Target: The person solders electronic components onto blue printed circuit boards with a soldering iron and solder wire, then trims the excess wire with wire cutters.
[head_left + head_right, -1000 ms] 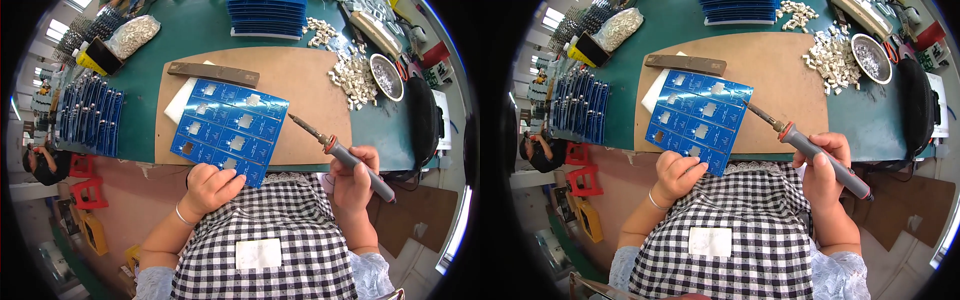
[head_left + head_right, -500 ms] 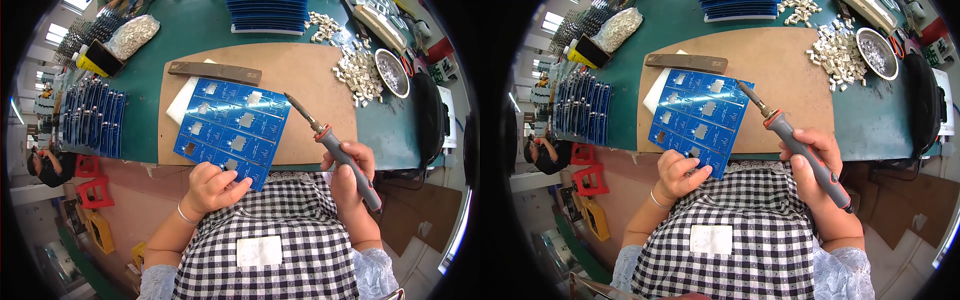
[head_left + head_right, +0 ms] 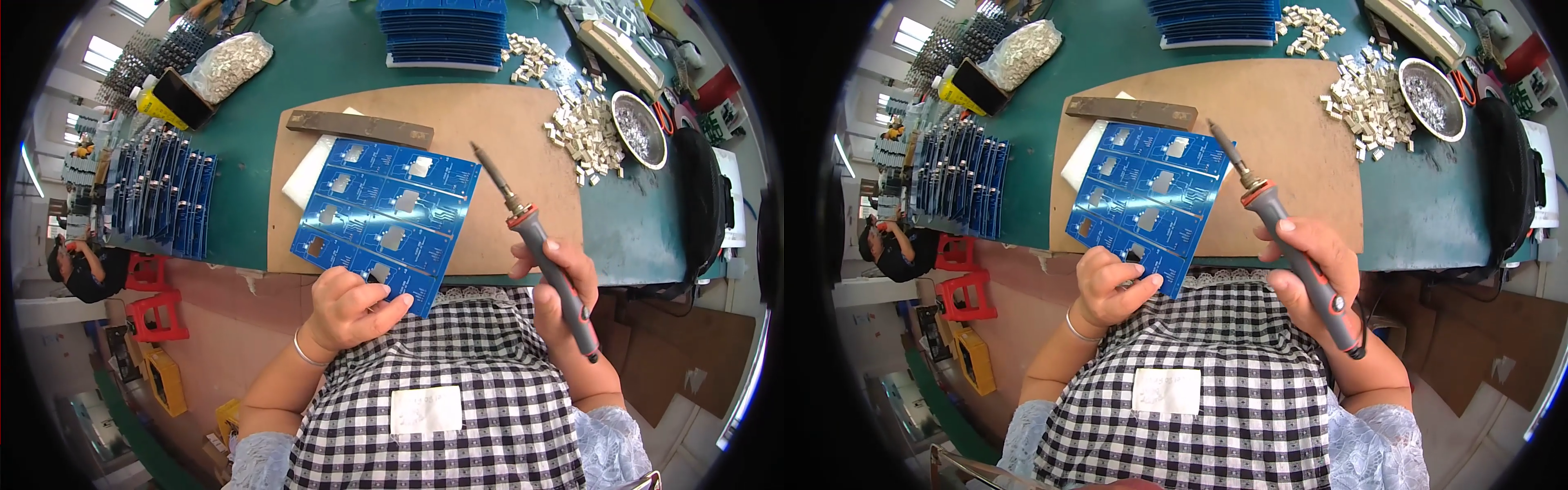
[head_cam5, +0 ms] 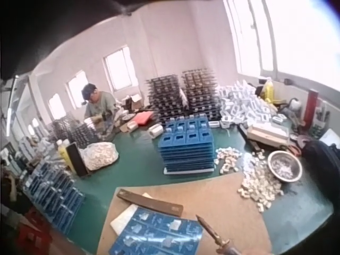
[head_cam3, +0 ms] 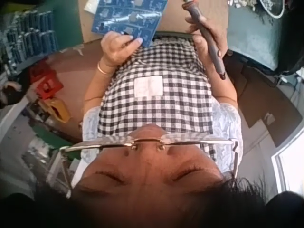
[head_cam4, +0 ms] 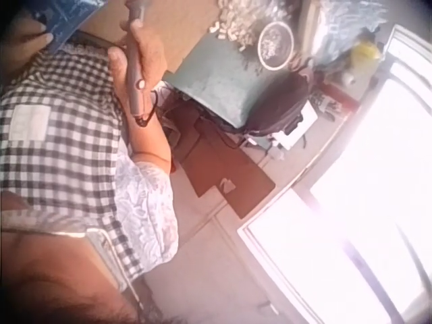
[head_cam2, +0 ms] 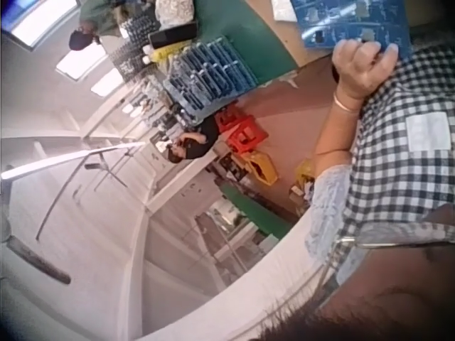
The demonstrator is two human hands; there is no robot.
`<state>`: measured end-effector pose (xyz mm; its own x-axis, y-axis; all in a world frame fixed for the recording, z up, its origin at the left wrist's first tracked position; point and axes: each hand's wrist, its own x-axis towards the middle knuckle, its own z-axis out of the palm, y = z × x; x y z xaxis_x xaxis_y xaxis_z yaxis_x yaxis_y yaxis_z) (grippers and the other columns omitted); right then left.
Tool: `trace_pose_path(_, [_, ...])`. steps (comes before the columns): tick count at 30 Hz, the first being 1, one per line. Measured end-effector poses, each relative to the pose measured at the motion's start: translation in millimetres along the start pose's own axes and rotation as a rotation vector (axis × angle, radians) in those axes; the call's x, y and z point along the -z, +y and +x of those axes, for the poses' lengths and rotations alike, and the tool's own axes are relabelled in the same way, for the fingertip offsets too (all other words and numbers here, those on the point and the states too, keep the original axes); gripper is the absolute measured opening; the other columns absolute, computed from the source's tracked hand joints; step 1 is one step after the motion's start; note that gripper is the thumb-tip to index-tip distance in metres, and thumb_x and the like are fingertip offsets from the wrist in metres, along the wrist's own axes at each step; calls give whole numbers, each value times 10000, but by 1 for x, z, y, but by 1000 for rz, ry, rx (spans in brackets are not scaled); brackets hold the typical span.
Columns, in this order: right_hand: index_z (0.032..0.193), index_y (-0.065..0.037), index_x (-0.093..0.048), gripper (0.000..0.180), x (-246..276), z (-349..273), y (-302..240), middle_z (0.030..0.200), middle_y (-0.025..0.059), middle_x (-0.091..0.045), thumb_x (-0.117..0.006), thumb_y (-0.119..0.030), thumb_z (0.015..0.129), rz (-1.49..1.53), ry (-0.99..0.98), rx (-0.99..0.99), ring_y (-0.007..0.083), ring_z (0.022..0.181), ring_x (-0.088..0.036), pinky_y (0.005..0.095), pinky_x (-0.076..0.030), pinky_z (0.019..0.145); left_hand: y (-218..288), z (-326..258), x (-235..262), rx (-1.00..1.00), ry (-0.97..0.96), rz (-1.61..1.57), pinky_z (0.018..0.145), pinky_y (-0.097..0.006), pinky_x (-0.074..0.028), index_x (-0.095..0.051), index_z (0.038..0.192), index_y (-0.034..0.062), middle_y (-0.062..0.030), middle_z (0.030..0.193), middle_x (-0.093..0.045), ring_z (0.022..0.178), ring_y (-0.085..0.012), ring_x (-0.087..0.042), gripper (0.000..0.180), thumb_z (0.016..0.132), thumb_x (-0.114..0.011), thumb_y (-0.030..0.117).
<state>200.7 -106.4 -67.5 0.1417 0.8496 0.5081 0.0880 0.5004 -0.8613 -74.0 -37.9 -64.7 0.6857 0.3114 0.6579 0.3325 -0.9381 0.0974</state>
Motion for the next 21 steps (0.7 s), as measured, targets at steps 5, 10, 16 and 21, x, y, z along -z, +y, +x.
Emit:
trace_pose_path(5, [1174, -50, -525, 438, -8, 18, 13, 901, 182, -685, -659, -346, 880, -85, -61, 219, 232, 732, -666, 338, -530, 663, -3, 5, 14, 57, 165, 9, 540, -256, -379, -676, 946, 174, 24, 864, -584, 641, -134, -486, 231, 727, -686, 103])
trace_pose_path(10, [1116, -66, -517, 360, -19, 34, 18, 806, 152, -686, -632, -336, 908, -141, -46, 316, 254, 699, -662, 348, -520, 663, -19, 17, 36, 70, 292, 225, 637, -285, -401, -642, 937, 156, 13, 942, -651, 658, -154, -512, 169, 785, -656, 83])
trace_pose_path(16, [1120, -54, -496, 305, -35, 40, 8, 868, 183, -671, -599, -280, 943, -51, -85, 254, 248, 753, -651, 362, -517, 695, -85, 44, 101, 53, 707, 452, 701, -342, -403, -535, 957, 110, -18, 862, -610, 616, -185, -487, 28, 956, -508, 117])
trace_pose_path(21, [1119, -60, -491, 327, -38, 49, 11, 841, 167, -669, -591, -318, 946, -66, -91, 239, 241, 731, -646, 361, -510, 696, -52, 56, 181, 743, 210, -21, 533, -224, -370, -538, 985, 62, -7, 793, -522, 633, -59, -435, 108, 984, -509, 165])
